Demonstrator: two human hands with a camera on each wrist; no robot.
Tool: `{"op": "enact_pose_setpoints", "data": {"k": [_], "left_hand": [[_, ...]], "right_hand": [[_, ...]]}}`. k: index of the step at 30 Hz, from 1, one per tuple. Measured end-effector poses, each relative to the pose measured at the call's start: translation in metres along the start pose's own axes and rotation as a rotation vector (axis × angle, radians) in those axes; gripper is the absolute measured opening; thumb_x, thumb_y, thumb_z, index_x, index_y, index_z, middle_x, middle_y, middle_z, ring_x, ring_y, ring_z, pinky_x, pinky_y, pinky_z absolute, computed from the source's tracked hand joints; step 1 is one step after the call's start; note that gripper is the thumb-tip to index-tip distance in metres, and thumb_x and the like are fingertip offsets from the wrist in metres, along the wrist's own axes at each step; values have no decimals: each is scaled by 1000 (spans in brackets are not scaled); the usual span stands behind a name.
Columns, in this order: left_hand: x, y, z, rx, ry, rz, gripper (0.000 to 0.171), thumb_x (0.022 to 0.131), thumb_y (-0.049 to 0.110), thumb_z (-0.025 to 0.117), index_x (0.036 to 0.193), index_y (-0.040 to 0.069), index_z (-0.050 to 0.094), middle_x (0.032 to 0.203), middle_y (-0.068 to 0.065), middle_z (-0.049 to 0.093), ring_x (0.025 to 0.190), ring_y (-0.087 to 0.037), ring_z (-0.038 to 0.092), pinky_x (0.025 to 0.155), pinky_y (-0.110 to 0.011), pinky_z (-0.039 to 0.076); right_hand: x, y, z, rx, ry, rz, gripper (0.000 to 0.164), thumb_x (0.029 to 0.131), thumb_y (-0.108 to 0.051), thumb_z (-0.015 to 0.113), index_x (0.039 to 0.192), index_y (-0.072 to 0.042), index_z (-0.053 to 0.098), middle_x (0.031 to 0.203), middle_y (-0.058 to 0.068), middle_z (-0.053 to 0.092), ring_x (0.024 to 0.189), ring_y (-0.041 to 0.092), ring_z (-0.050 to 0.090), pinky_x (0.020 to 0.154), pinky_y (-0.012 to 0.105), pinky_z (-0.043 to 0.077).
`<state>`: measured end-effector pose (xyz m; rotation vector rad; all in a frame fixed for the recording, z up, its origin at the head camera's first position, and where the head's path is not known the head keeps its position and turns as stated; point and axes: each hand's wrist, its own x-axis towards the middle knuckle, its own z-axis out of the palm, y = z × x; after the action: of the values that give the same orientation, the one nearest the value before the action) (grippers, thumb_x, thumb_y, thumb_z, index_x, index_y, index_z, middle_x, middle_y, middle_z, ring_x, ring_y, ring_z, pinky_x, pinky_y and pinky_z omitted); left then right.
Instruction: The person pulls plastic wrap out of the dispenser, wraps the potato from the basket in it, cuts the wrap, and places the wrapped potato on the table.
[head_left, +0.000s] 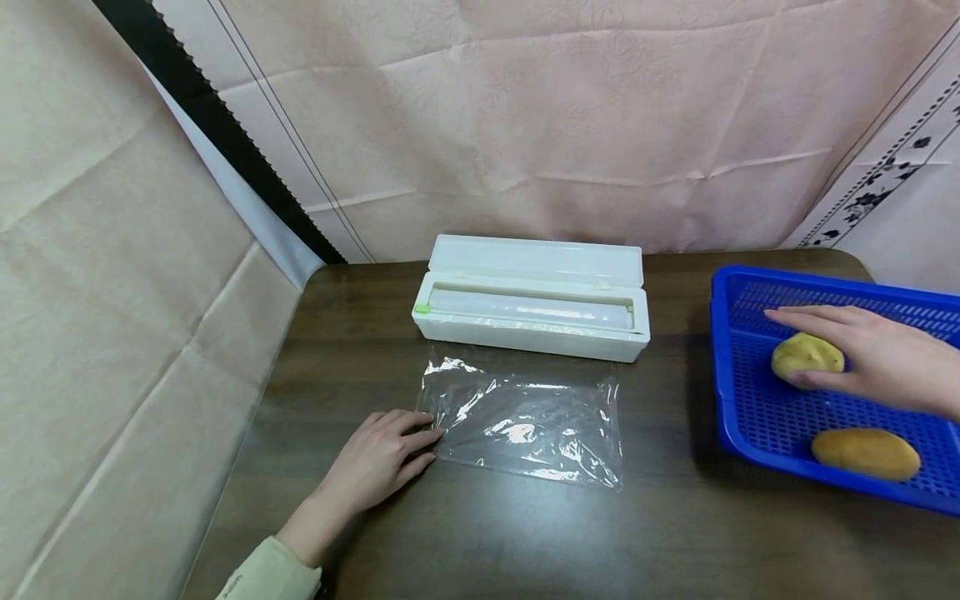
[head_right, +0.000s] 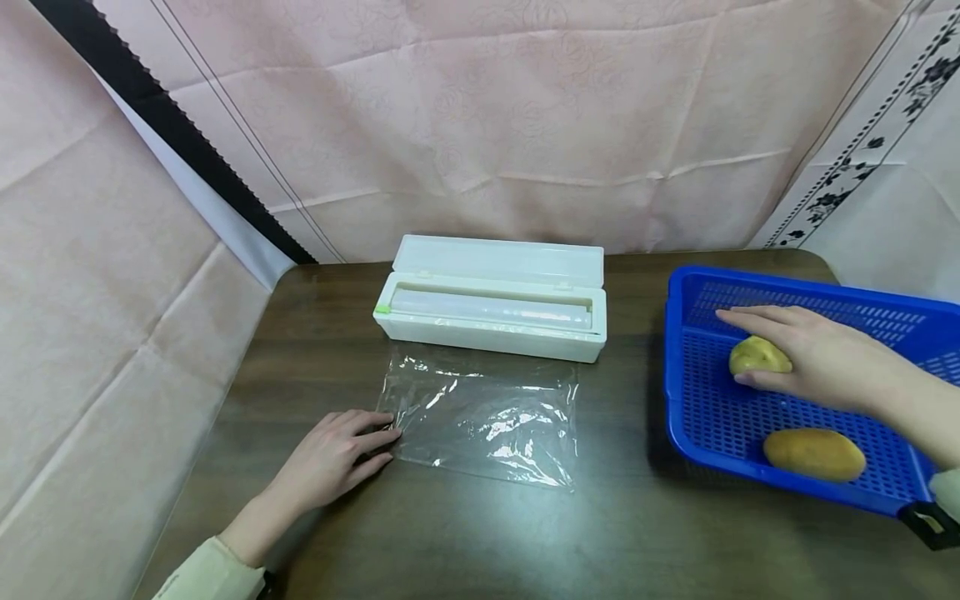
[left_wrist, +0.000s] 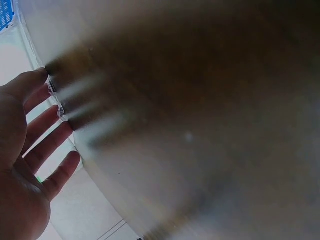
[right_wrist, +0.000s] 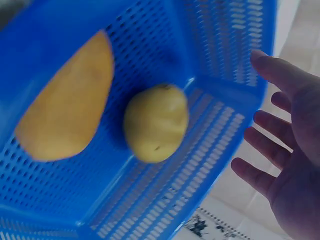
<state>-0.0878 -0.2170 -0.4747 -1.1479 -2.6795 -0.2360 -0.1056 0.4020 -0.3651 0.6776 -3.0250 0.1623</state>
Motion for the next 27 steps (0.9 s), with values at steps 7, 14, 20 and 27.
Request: {"op": "enact_pose_setpoints", "data": {"k": [7, 14, 20, 27], "left_hand": [[1, 0, -2, 4, -7, -12, 33, 91, 30, 86, 122, 18, 82, 127, -7, 74, 117, -28, 69, 93, -50, 56], [1, 0, -2, -11, -18, -17, 33, 93, 30, 85, 123, 18, 82, 128, -7, 74, 118, -29, 69, 95, -51, 56], [1, 0, -2, -5, -19, -16, 33, 92, 30, 85, 123, 19, 82, 128, -6, 74, 118, -28, 69, 95, -50, 56], [2, -1, -2, -2, -28, -19, 32, 93, 31, 84, 124, 20, 82, 129, -6, 73, 118, -27, 69, 96, -50, 56]], "right_hand": [[-2, 19, 14, -46, -54, -18, 87, 74, -23, 99, 147, -2, 57, 142, 32, 60, 124, 57, 57, 94, 73, 49], [1, 32, 17, -85, -206, 7, 90, 76, -28, 98, 148, 4, 53, 144, 39, 56, 127, 62, 55, 97, 75, 48], [3, 40, 22, -73, -211, -34, 94, 73, -28, 99, 148, 4, 52, 140, 41, 57, 122, 62, 58, 93, 73, 51], [7, 47, 29, -62, -287, -27, 89, 72, -28, 100, 142, 7, 58, 140, 39, 59, 124, 61, 57, 98, 74, 48]]}}
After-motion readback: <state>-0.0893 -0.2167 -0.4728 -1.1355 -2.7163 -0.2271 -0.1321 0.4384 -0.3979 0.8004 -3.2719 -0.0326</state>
